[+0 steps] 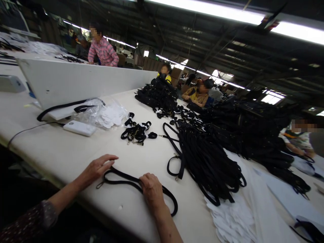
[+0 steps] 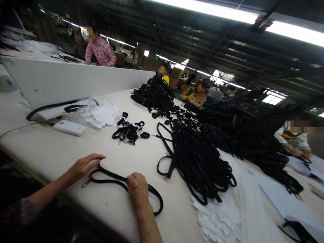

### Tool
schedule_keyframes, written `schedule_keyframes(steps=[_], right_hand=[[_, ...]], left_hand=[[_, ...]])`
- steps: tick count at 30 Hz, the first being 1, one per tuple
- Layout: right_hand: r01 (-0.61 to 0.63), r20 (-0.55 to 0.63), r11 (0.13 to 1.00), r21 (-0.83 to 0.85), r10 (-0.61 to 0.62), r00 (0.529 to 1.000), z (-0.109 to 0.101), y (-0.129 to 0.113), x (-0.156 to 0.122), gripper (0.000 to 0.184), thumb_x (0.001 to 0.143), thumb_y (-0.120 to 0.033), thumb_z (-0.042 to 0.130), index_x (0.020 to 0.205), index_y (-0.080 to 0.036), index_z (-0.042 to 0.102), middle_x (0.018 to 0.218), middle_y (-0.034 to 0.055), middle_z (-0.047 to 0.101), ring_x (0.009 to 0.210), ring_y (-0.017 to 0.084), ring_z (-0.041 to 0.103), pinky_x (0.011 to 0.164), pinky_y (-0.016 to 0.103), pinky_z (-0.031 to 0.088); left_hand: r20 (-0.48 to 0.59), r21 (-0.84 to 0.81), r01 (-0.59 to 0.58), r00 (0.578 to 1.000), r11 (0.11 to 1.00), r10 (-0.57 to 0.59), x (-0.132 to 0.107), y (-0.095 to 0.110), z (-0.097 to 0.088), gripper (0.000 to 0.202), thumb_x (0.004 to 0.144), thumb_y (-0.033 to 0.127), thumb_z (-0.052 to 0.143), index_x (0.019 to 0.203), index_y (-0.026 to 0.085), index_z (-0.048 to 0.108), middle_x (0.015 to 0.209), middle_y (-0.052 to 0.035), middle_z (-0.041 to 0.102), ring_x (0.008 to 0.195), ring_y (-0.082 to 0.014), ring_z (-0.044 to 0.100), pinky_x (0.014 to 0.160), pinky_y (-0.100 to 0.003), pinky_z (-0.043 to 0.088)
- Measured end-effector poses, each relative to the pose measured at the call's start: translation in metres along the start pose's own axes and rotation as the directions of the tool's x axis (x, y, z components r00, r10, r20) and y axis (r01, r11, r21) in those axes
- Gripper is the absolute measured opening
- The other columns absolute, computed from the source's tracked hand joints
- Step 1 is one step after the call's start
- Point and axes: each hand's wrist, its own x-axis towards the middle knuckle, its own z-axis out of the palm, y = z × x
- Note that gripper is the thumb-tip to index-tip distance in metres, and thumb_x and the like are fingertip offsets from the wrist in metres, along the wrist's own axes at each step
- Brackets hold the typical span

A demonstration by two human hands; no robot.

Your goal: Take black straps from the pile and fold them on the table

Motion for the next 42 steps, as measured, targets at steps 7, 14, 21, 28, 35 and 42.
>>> schedule_keyframes(steps=[7,14,21,28,35,42], right_hand=[[0.015,-0.012,1.0,0.011,-0.015,1.0,0.001,0.002,0.0,0.011,0.094,-0.016,0.061,0.094,-0.025,0.068,0.092,0.0002,0.068,0.086,0.017,0.056,0.076,0.028,0.038],[0.045,-0.007,0.999,0.018,-0.045,0.999,-0.001,0.004,-0.001,0.015,0.095,-0.016,0.059,0.099,-0.027,0.069,0.095,0.0003,0.068,0.086,0.017,0.056,0.077,0.028,0.038],[0.032,-0.007,0.999,0.038,-0.031,0.999,-0.002,0.004,-0.003,0.014,0.094,-0.018,0.061,0.1,-0.027,0.069,0.096,-0.0003,0.069,0.087,0.016,0.056,0.078,0.027,0.038],[-0.002,0.003,0.994,0.108,0.002,1.0,-0.006,0.002,-0.003,0.01,0.095,-0.022,0.06,0.097,-0.027,0.069,0.095,0.0003,0.068,0.088,0.016,0.058,0.079,0.028,0.04],[-0.042,-0.004,0.966,0.253,0.044,0.999,-0.019,0.012,-0.019,0.02,0.094,-0.019,0.058,0.112,-0.026,0.066,0.108,0.0019,0.069,0.098,0.017,0.061,0.089,0.03,0.044],[-0.104,-0.019,0.95,0.293,0.115,0.993,-0.016,0.028,-0.043,0.04,0.088,0.0,0.051,0.11,-0.028,0.07,0.109,0.0013,0.07,0.102,0.017,0.061,0.09,0.026,0.048]], left_hand=[[0.008,0.203,-0.138,0.99,0.969,0.14,-0.028,-0.019,-0.015,0.037,0.093,0.047,0.056,0.124,0.027,0.06,0.138,-0.0045,0.06,0.13,-0.026,0.053,0.111,-0.04,0.04],[0.202,0.394,-0.296,0.952,0.87,0.232,-0.02,-0.009,0.012,0.057,0.087,0.032,0.063,0.14,0.03,0.045,0.155,-0.005,0.043,0.146,-0.0302,0.03,0.117,-0.051,0.029],[0.328,0.343,-0.358,0.912,0.868,0.246,0.018,0.005,0.009,0.026,0.08,0.019,0.062,0.104,0.028,0.059,0.152,-0.003,0.046,0.146,-0.0304,0.03,0.115,-0.055,0.025],[0.42,0.27,-0.396,0.869,0.878,0.263,0.028,0.008,0.008,0.01,0.085,0.015,0.056,0.09,0.025,0.058,0.096,0.0011,0.066,0.098,-0.021,0.062,0.111,-0.052,0.026],[0.379,0.248,-0.367,0.888,0.896,0.259,0.015,0.0,0.012,0.008,0.095,0.02,0.049,0.091,0.023,0.056,0.094,-0.0013,0.062,0.092,-0.0195,0.058,0.094,-0.036,0.04],[0.345,0.214,-0.374,0.893,0.902,0.289,0.012,-0.007,0.014,0.011,0.096,0.025,0.049,0.094,0.024,0.059,0.095,-0.0021,0.063,0.088,-0.0189,0.059,0.082,-0.029,0.044]])
